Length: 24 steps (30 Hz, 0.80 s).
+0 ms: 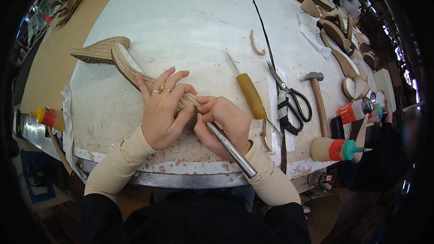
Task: The person wraps a woven cord around a wedge shoe heel using a metal tool to tuck and secure the cord. They apply glue to the cord and heel, then continue wrapping and pressing the cord into place.
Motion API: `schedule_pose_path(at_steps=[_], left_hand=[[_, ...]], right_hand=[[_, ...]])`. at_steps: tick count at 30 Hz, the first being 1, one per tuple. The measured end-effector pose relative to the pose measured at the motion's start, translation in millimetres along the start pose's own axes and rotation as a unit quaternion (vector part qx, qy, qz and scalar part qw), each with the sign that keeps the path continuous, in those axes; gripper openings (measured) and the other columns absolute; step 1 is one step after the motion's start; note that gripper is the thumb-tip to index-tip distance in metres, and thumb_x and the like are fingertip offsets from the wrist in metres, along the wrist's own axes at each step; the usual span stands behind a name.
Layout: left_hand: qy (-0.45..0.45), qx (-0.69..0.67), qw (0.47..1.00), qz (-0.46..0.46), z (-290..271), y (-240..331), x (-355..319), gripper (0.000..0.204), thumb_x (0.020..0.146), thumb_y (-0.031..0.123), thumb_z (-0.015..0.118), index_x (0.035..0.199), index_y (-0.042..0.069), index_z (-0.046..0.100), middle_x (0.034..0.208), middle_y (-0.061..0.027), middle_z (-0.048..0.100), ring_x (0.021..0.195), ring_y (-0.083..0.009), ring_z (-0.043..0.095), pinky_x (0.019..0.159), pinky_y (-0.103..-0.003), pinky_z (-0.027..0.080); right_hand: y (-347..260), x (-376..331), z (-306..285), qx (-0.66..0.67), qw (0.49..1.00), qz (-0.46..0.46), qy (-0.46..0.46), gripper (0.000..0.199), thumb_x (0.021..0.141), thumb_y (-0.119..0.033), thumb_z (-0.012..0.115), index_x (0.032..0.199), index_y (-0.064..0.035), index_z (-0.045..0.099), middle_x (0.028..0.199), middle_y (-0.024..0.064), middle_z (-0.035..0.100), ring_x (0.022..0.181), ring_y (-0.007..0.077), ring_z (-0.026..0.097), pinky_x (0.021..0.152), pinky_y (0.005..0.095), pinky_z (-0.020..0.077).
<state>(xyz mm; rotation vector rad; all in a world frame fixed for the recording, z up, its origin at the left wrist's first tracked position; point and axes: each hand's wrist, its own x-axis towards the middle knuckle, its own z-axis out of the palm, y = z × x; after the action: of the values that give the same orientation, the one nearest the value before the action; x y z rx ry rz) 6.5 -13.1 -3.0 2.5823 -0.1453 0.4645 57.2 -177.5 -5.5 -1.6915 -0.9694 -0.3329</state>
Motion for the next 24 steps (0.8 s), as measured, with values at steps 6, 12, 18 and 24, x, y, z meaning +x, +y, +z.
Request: schedule_pose_path(at_steps=[6, 12, 18, 24], left_hand=[[0.006, 0.011, 1.0, 0.0, 1.3, 1.1, 0.0, 0.024, 0.087, 0.026, 0.054, 0.104, 0.012, 0.058, 0.136, -0.0102, 0.048, 0.137, -0.0339, 0.032, 0.106, -0.068, -0.008], [0.013, 0.011, 1.0, -0.003, 2.0, 2.2, 0.4, 0.023, 0.087, 0.027, 0.053, 0.103, 0.011, 0.059, 0.134, -0.0099, 0.049, 0.136, -0.0334, 0.033, 0.107, -0.068, -0.008], [0.016, 0.007, 1.0, -0.003, 2.2, 2.2, 0.4, 0.023, 0.087, 0.027, 0.053, 0.102, 0.011, 0.059, 0.133, -0.0097, 0.05, 0.136, -0.0338, 0.033, 0.107, -0.068, -0.007], [0.032, 0.018, 0.999, 0.008, 2.6, 0.9, 0.9, 0.024, 0.083, 0.027, 0.059, 0.102, 0.011, 0.059, 0.131, -0.0123, 0.05, 0.135, -0.0344, 0.035, 0.106, -0.073, 0.0]], right_hand=[[-1.0, 1.1, 1.1, -0.041, 0.999, -0.027, -0.005, 0.019, 0.068, 0.009, 0.07, 0.069, -0.0004, 0.053, 0.078, 0.0143, 0.062, 0.084, 0.0296, 0.071, 0.064, 0.0298, 0.0562], [-1.4, 0.5, 2.5, -0.04, 0.999, -0.016, 0.002, 0.019, 0.068, 0.009, 0.07, 0.068, -0.0005, 0.053, 0.076, 0.014, 0.062, 0.082, 0.0289, 0.071, 0.063, 0.0298, 0.056], [-0.1, -4.7, 9.1, -0.023, 0.999, -0.007, 0.039, 0.019, 0.071, 0.008, 0.07, 0.071, -0.0011, 0.054, 0.079, 0.0148, 0.064, 0.083, 0.0277, 0.071, 0.065, 0.0304, 0.056], [3.5, -6.7, 2.5, 0.106, 0.988, 0.104, 0.039, 0.02, 0.076, 0.009, 0.068, 0.075, -0.0013, 0.05, 0.082, 0.0146, 0.066, 0.09, 0.0271, 0.071, 0.074, 0.0319, 0.0563]])
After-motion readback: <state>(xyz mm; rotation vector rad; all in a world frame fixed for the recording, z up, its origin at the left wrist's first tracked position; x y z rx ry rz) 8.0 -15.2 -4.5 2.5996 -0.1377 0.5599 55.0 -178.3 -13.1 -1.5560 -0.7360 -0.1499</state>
